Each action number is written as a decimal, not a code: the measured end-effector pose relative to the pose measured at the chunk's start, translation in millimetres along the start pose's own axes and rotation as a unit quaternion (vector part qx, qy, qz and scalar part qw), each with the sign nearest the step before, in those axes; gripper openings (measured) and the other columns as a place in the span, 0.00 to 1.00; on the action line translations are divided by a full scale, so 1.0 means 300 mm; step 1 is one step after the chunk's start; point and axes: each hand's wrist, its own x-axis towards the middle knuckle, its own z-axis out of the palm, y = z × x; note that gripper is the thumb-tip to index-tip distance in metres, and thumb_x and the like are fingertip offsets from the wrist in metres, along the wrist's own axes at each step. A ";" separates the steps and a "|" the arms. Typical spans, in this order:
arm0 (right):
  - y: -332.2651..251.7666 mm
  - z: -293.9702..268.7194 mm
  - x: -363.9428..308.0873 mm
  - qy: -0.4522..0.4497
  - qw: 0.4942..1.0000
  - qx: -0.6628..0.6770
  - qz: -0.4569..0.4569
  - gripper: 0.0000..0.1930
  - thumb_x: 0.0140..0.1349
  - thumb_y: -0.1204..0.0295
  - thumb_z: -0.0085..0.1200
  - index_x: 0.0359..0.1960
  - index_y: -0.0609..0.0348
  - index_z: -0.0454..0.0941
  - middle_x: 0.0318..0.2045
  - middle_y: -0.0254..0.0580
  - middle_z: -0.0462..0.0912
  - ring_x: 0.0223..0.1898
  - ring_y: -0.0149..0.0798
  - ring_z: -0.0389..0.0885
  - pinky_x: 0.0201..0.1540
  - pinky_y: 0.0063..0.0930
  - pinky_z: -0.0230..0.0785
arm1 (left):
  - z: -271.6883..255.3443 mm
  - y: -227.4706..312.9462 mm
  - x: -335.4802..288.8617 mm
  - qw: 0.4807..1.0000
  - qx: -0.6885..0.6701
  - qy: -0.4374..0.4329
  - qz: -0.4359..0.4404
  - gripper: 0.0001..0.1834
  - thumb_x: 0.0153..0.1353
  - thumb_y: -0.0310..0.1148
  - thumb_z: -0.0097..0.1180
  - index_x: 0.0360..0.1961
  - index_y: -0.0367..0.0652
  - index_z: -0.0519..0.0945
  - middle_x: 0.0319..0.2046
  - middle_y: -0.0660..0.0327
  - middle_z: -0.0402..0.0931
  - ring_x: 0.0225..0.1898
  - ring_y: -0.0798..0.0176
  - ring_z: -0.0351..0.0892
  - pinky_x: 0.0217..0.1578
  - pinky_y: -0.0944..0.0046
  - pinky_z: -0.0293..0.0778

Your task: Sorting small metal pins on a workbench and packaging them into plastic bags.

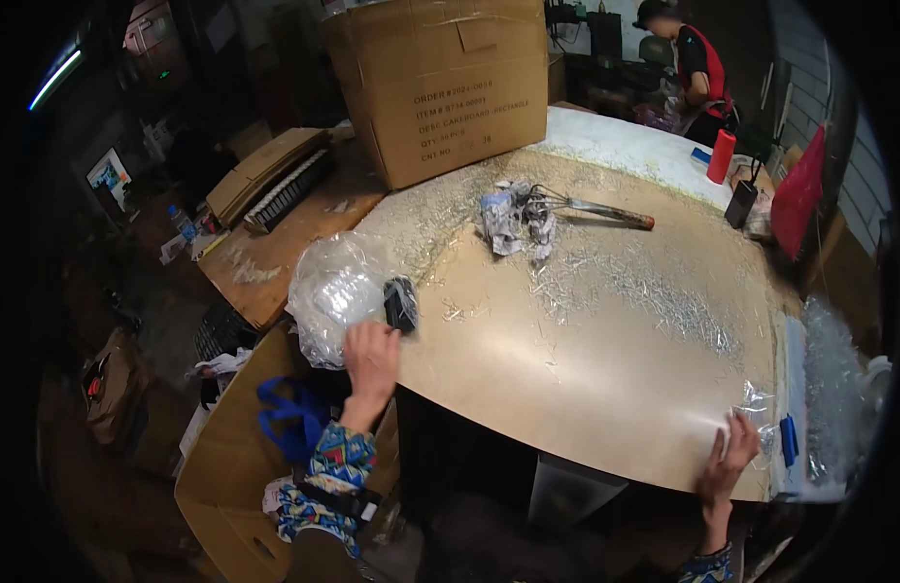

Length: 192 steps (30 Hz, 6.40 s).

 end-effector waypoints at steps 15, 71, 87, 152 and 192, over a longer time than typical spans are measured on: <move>-0.638 0.103 0.067 -0.124 0.890 0.278 -0.339 0.21 0.49 0.69 0.65 0.47 0.57 0.77 0.48 0.43 0.78 0.49 0.44 0.75 0.51 0.39 0.64 | -0.031 0.187 -0.218 0.899 -0.312 -0.150 0.266 0.15 0.49 0.15 0.59 0.40 0.38 0.82 0.39 0.58 0.81 0.41 0.54 0.80 0.42 0.62 0.77; -0.296 -0.042 -0.141 -0.566 0.649 0.484 -0.155 0.10 0.64 0.65 0.54 0.38 0.57 0.81 0.29 0.39 0.78 0.32 0.44 0.79 0.31 0.35 0.69 | -0.078 0.495 -0.610 0.600 -0.551 -0.579 -0.023 0.06 0.53 0.25 0.65 0.33 0.36 0.83 0.26 0.61 0.78 0.32 0.63 0.77 0.38 0.65 0.72; -0.282 0.029 -0.311 -0.586 0.598 0.547 -0.018 0.11 0.61 0.64 0.58 0.38 0.58 0.83 0.28 0.39 0.79 0.33 0.41 0.79 0.33 0.32 0.71 | -0.016 0.422 -0.679 0.378 -0.617 -0.681 -0.113 0.05 0.57 0.27 0.63 0.33 0.36 0.84 0.28 0.63 0.76 0.32 0.71 0.74 0.33 0.71 0.69; -0.220 0.412 0.342 -0.206 0.924 0.258 -0.192 0.23 0.68 0.57 0.46 0.60 0.54 0.70 0.62 0.52 0.67 0.65 0.56 0.62 0.68 0.48 0.50 | 0.089 0.461 -0.779 0.413 -0.668 -0.434 -0.442 0.09 0.58 0.21 0.61 0.40 0.37 0.75 0.34 0.60 0.80 0.35 0.70 0.81 0.38 0.71 0.80; -0.150 0.208 0.215 -0.181 0.796 0.534 0.219 0.16 0.67 0.73 0.50 0.54 0.61 0.76 0.46 0.42 0.82 0.45 0.28 0.77 0.47 0.20 0.69 | 0.152 0.470 -0.861 0.207 -0.732 -0.455 -0.462 0.21 0.62 0.35 0.59 0.53 0.36 0.73 0.51 0.53 0.76 0.53 0.55 0.75 0.53 0.52 0.74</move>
